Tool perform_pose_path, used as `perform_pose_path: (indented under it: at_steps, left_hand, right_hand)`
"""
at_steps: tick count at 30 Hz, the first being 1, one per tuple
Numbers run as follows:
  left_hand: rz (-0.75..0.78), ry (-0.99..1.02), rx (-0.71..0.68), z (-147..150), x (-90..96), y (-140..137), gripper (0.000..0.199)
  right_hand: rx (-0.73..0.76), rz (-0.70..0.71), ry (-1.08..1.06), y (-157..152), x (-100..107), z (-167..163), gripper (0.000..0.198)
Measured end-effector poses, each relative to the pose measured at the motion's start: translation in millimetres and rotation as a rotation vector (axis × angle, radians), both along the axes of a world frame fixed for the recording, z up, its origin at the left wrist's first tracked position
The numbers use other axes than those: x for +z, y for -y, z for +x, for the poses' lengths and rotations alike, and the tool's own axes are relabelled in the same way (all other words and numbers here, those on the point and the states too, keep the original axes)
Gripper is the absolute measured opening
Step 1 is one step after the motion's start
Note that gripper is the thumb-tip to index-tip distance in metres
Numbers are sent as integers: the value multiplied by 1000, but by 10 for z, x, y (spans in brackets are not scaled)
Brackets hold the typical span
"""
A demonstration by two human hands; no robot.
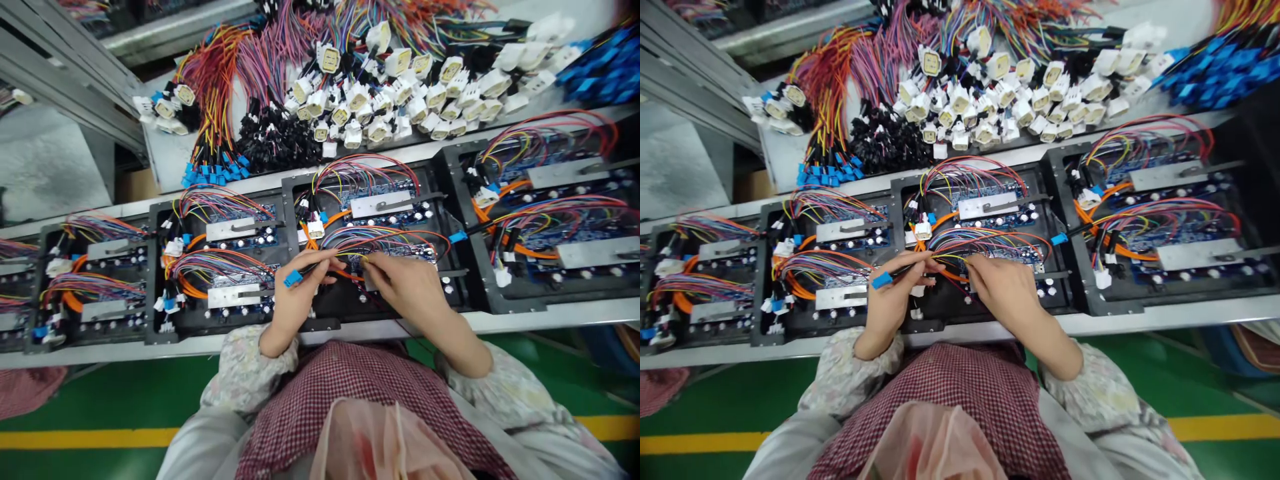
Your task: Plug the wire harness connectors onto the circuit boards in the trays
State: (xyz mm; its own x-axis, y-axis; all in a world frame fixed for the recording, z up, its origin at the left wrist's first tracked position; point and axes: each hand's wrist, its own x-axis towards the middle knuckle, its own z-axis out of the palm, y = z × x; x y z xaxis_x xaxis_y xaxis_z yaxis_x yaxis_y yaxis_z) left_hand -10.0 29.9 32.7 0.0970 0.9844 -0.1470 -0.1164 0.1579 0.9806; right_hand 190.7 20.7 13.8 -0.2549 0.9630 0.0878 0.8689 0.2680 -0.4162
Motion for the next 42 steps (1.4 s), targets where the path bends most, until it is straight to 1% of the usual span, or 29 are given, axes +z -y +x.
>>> perform_pose_path:
  at_steps: [4, 9, 13, 16, 19, 21, 23, 24, 25, 26, 27, 29, 30, 31, 33, 35, 36, 38, 40, 42]
  left_hand:
    - [-20, -57, 8, -2, 6, 2, 15]
    - [-32, -33, 15, 2, -3, 0, 15]
    - [-46, -34, 23, 4, -10, 0, 16]
    - [-46, -20, 31, -3, -20, -4, 15]
    - [-48, 1, 32, -19, -38, -19, 16]
    - [-48, -6, 40, -29, -55, -36, 14]
    - [-40, -31, 49, -36, -68, -59, 11]
    - [-35, -42, 48, -40, -71, -70, 10]
    - [-23, -56, 41, -45, -71, -80, 10]
    - [1, -79, 28, -53, -68, -88, 10]
    - [51, -126, 7, -64, -61, -94, 9]
    - [244, -326, -53, -97, -46, -96, 9]
    - [374, -469, -96, -117, -41, -91, 11]
    - [506, -620, -150, -140, -41, -83, 16]
    - [720, -881, -263, -184, -59, -59, 30]
    - [847, -1037, -352, -220, -98, -28, 41]
    - [883, -1083, -379, -232, -119, -12, 43]
    - [911, -1135, -401, -243, -158, 17, 39]
    - [898, -1163, -396, -240, -181, 40, 34]
    - [875, -1176, -375, -228, -189, 55, 30]
  right_hand:
    - [-3, 5, 87, -37, -83, -52, 30]
    - [-9, -1, 70, -63, -116, -66, 34]
    - [8, -38, 83, -105, -120, -76, 33]
    - [16, -19, 63, -94, -47, -77, 31]
    - [-6, 39, -45, 34, 93, -40, 28]
    - [41, -10, -50, 162, 177, 25, 25]
    - [139, -107, 4, 273, 227, 152, 22]
    - [158, -136, 39, 312, 241, 244, 24]
    - [127, -132, 78, 335, 250, 353, 30]
    - [38, -93, 120, 344, 259, 474, 36]
    - [-95, -30, 161, 341, 266, 598, 40]
    - [-343, 97, 209, 312, 273, 811, 41]
    - [-406, 134, 197, 293, 270, 885, 38]
    - [-422, 152, 161, 275, 261, 932, 34]
    - [-380, 148, 49, 250, 227, 954, 29]
    - [-373, 160, -51, 242, 185, 920, 27]
    - [-391, 180, -83, 243, 167, 898, 26]
    - [-443, 221, -122, 250, 141, 863, 25]
    - [-461, 232, -157, 259, 119, 847, 25]
    - [-436, 205, -185, 265, 87, 843, 25]
